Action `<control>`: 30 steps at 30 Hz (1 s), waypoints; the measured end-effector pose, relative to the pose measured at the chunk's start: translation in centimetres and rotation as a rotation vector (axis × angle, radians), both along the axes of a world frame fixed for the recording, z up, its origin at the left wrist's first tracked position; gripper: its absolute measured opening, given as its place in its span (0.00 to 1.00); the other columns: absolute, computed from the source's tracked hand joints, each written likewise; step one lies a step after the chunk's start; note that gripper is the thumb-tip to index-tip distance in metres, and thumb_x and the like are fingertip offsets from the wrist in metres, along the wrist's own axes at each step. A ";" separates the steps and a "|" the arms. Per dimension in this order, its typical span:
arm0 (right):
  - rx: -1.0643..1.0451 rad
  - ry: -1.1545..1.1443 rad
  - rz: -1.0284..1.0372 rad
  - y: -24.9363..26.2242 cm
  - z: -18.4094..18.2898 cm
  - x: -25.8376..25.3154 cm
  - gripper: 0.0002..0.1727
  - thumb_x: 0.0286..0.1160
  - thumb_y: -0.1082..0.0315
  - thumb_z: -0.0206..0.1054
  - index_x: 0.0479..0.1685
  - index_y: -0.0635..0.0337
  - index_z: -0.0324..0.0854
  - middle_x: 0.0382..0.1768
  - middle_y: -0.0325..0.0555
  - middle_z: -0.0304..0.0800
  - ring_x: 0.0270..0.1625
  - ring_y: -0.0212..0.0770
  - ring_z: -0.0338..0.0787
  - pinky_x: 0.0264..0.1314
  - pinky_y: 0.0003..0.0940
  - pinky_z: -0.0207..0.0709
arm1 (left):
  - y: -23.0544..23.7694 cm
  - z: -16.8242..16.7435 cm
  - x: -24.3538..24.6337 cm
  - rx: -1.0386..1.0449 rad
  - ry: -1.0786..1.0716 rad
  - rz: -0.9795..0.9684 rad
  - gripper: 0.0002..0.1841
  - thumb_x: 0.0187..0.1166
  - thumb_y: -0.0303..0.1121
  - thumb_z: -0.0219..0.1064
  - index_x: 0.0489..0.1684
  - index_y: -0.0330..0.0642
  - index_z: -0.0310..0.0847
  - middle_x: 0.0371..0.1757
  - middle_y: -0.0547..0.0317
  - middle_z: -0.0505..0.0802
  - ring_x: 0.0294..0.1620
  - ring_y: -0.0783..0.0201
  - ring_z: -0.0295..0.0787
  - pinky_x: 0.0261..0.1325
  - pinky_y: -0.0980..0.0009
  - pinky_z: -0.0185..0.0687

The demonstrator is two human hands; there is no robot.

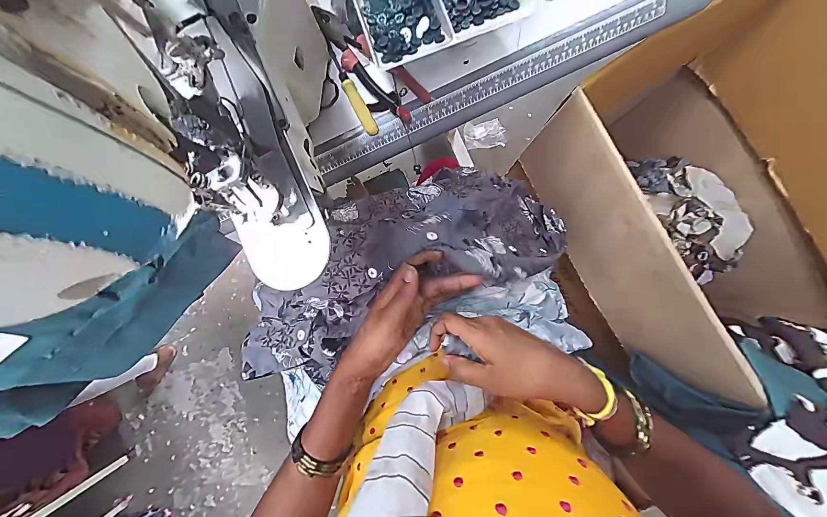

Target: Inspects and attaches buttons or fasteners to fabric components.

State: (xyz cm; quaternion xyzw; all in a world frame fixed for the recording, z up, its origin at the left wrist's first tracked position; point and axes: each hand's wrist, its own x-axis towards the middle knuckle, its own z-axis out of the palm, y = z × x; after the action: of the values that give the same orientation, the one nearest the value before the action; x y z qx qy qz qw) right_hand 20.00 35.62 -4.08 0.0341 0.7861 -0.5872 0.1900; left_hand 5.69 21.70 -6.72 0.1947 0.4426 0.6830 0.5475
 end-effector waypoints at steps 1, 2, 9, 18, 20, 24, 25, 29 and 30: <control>0.057 -0.047 0.006 1.3 0.3 0.3 0.17 0.83 0.63 0.62 0.64 0.61 0.78 0.39 0.57 0.90 0.41 0.55 0.90 0.44 0.57 0.80 | 0.5 0.5 -0.1 0.051 -0.124 0.024 0.25 0.91 0.53 0.51 0.76 0.48 0.66 0.60 0.47 0.94 0.69 0.51 0.89 0.82 0.54 0.73; 0.117 -0.102 -0.008 2.9 0.7 0.6 0.18 0.83 0.62 0.63 0.67 0.60 0.77 0.40 0.59 0.90 0.41 0.58 0.91 0.45 0.61 0.81 | 1.0 1.2 -0.2 0.076 -0.206 0.077 0.20 0.89 0.50 0.58 0.71 0.51 0.75 0.47 0.53 0.96 0.59 0.55 0.93 0.79 0.54 0.77; -0.019 0.045 -0.563 14.7 3.8 3.7 0.23 0.83 0.70 0.61 0.76 0.54 0.70 0.51 0.34 0.86 0.41 0.23 0.84 0.42 0.19 0.79 | 5.7 3.8 -2.7 0.124 0.147 0.031 0.08 0.91 0.37 0.55 0.50 0.56 0.81 0.19 0.79 0.76 0.20 0.81 0.73 0.30 0.82 0.75; -0.867 0.608 -0.931 19.6 4.9 0.7 0.18 0.82 0.62 0.68 0.67 0.58 0.79 0.71 0.62 0.86 0.71 0.59 0.88 0.77 0.49 0.81 | 9.9 3.6 -3.1 0.049 0.307 -0.089 0.10 0.93 0.39 0.53 0.56 0.56 0.81 0.20 0.79 0.77 0.20 0.83 0.71 0.27 0.84 0.72; -1.023 0.659 -0.925 20.9 6.2 -0.6 0.18 0.89 0.54 0.59 0.68 0.52 0.78 0.70 0.59 0.87 0.65 0.55 0.93 0.70 0.43 0.86 | 9.8 2.2 -2.9 0.010 0.254 -0.127 0.10 0.93 0.37 0.52 0.56 0.52 0.81 0.19 0.78 0.78 0.18 0.84 0.70 0.25 0.85 0.70; -0.848 0.574 -1.079 25.1 13.1 -3.5 0.23 0.96 0.51 0.39 0.60 0.52 0.78 0.48 0.37 0.92 0.17 0.17 0.71 0.17 0.09 0.65 | 8.6 -0.1 -2.5 -0.081 0.164 -0.110 0.13 0.91 0.31 0.48 0.55 0.48 0.80 0.19 0.80 0.79 0.18 0.83 0.73 0.26 0.82 0.74; -0.690 0.571 -1.086 26.6 15.0 -4.2 0.22 0.96 0.51 0.40 0.60 0.50 0.79 0.46 0.34 0.92 0.15 0.16 0.67 0.15 0.09 0.61 | 8.2 -0.2 -2.5 -0.064 0.100 -0.067 0.13 0.92 0.32 0.47 0.54 0.51 0.81 0.20 0.80 0.81 0.20 0.82 0.75 0.29 0.81 0.76; -0.128 0.742 -1.138 33.3 22.7 -9.5 0.18 0.96 0.53 0.46 0.69 0.50 0.72 0.50 0.33 0.93 0.23 0.19 0.78 0.23 0.15 0.69 | 8.2 0.1 -3.9 0.219 -0.156 0.114 0.11 0.90 0.43 0.57 0.55 0.63 0.88 0.35 0.74 0.92 0.41 0.75 0.90 0.63 0.69 0.84; -0.056 0.766 -1.158 35.1 24.8 -11.3 0.18 0.95 0.55 0.48 0.71 0.51 0.72 0.51 0.35 0.92 0.28 0.22 0.81 0.26 0.17 0.71 | 8.5 0.4 -4.4 0.292 -0.184 0.138 0.12 0.89 0.43 0.59 0.59 0.63 0.88 0.40 0.71 0.94 0.48 0.71 0.91 0.70 0.63 0.82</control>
State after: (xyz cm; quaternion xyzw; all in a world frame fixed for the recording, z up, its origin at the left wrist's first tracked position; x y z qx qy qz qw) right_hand 8.65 70.71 20.68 0.2334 0.6376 -0.5849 -0.4437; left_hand 1.31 30.22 -6.32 0.1783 0.2992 0.7907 0.5034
